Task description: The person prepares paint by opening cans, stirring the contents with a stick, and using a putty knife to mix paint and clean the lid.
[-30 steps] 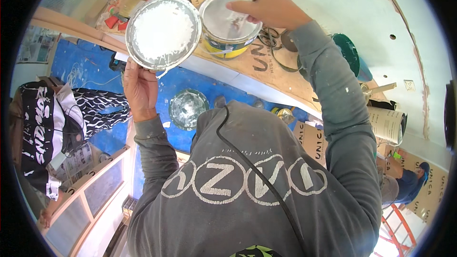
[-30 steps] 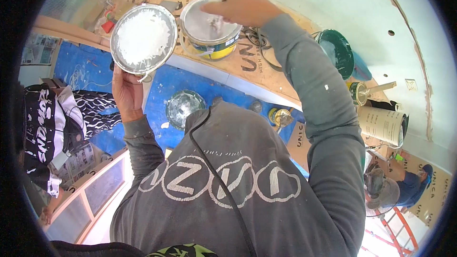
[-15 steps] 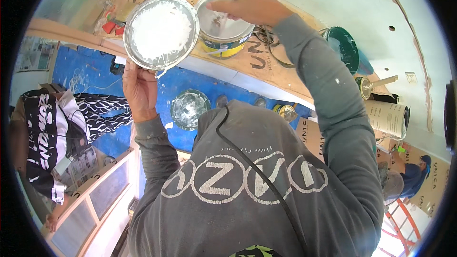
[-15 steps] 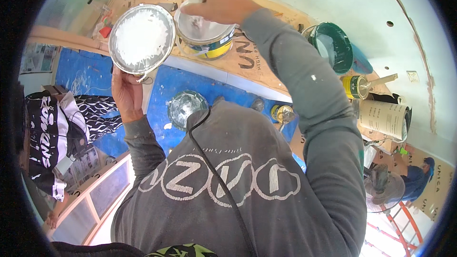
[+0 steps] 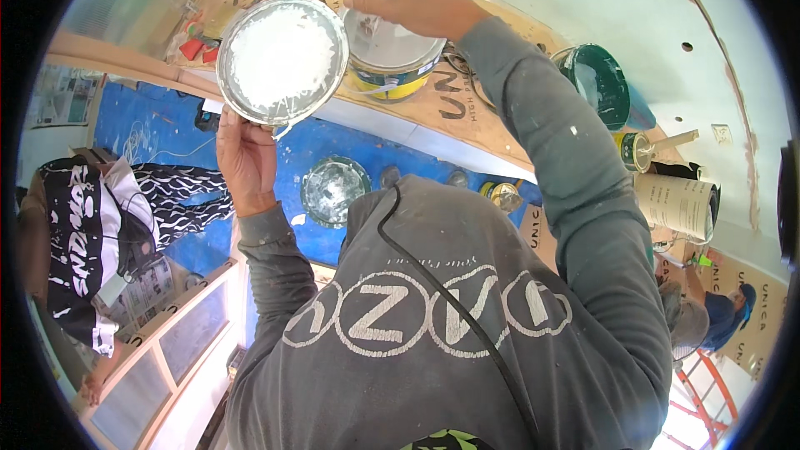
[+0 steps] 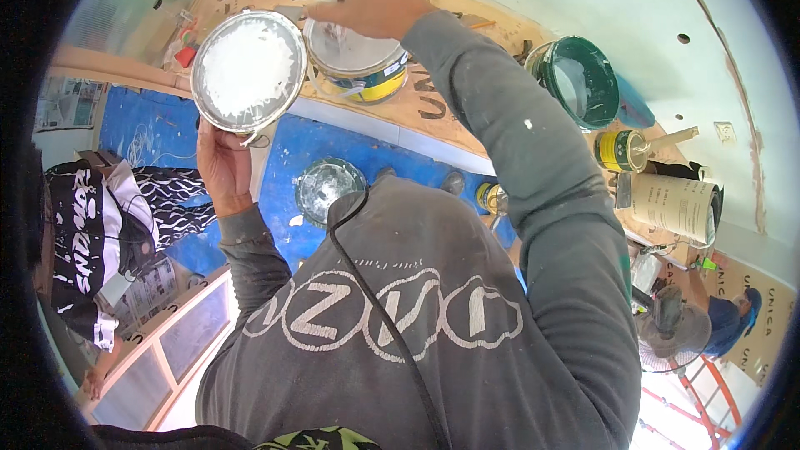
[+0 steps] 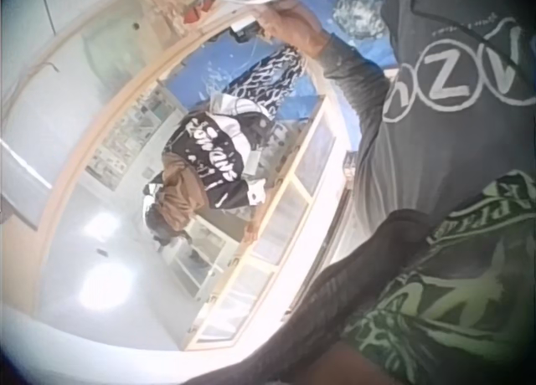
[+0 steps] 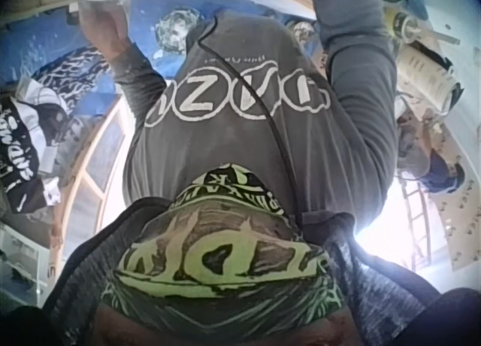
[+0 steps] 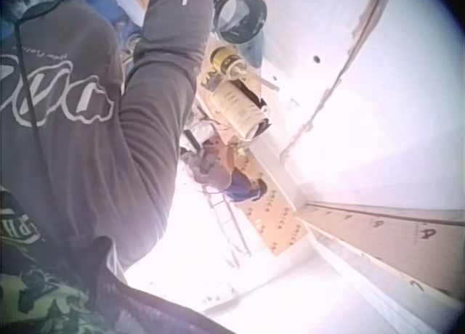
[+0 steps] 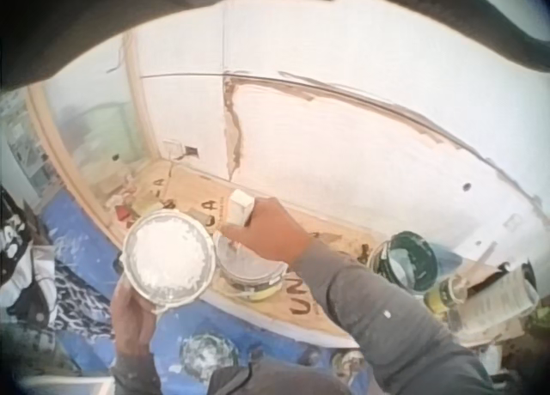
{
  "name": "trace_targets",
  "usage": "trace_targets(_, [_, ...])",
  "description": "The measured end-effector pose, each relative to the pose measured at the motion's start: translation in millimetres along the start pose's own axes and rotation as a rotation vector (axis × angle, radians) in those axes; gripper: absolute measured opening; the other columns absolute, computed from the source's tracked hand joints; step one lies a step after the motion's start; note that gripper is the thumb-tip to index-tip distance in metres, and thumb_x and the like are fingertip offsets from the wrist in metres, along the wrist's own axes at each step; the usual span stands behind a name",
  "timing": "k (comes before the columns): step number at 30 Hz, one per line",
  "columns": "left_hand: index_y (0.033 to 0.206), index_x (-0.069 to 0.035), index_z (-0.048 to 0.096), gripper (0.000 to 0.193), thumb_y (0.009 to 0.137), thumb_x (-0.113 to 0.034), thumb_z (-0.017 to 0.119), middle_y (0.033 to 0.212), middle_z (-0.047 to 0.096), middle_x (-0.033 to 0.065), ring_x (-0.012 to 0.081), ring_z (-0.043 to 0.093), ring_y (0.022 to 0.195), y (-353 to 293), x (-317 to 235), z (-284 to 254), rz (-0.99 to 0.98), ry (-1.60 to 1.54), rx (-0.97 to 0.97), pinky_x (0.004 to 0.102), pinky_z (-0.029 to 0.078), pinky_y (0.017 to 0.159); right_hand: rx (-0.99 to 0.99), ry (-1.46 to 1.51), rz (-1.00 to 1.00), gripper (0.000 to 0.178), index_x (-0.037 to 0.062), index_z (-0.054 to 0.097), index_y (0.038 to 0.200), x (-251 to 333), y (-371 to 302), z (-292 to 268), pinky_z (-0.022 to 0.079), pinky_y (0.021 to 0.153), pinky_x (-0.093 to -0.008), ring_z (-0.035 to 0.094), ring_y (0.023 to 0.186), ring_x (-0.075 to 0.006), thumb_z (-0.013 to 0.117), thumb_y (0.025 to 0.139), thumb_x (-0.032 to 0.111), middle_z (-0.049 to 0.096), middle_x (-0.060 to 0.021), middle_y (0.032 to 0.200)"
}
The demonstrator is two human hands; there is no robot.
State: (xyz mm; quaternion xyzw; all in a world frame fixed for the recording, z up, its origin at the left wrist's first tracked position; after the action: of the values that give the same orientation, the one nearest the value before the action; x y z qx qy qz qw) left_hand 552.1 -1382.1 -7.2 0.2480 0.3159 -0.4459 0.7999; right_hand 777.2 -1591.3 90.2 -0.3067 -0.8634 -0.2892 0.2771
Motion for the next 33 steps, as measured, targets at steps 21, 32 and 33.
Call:
trace_targets(21, [0.138,0.004,0.053,0.041,0.108,-0.024,0.055,0.129,0.065,0.0095,0.0147,0.063,0.104,-10,-7,-4,0.025,0.044,-0.117,0.0324,0.051,0.088,0.197,0.139,0.215,0.036,-0.0032,0.074,0.09,8,-3,-8,0.055,0.061,-0.0393,0.07,0.063,-0.0253,0.075,0.089,0.033,0.071,-0.017,0.07])
trace_targets(32, [0.138,0.004,0.052,0.04,0.108,-0.023,0.053,0.129,0.065,0.0104,0.0164,0.063,0.11,-7,-6,-11,0.023,0.017,-0.049,0.0335,0.052,0.091,0.124,-0.033,0.106,0.036,-0.0042,0.073,0.091,17,-9,-40,0.055,0.063,-0.039,0.072,0.067,-0.0292,0.075,0.089,0.032,0.072,-0.0194,0.074])
trace_targets(33, [0.138,0.004,0.052,0.04,0.108,-0.023,0.053,0.128,0.065,0.0104,0.0162,0.063,0.11,-7,-6,-9,0.019,0.018,-0.016,0.0331,0.052,0.09,0.087,-0.008,0.102,0.036,-0.0042,0.073,0.091,15,-6,-39,0.056,0.064,-0.039,0.072,0.068,-0.03,0.075,0.089,0.032,0.072,-0.0199,0.075])
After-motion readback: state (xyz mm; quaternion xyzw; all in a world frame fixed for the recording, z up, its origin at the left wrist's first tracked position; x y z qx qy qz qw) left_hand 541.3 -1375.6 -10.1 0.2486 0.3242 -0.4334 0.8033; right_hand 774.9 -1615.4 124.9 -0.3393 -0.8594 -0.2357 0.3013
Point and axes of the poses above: each hand's wrist, its own y-axis towards the middle knuckle, its own z-axis out of the palm, x = y × z, the point moved 10 cm from there along y, towards the middle knuckle
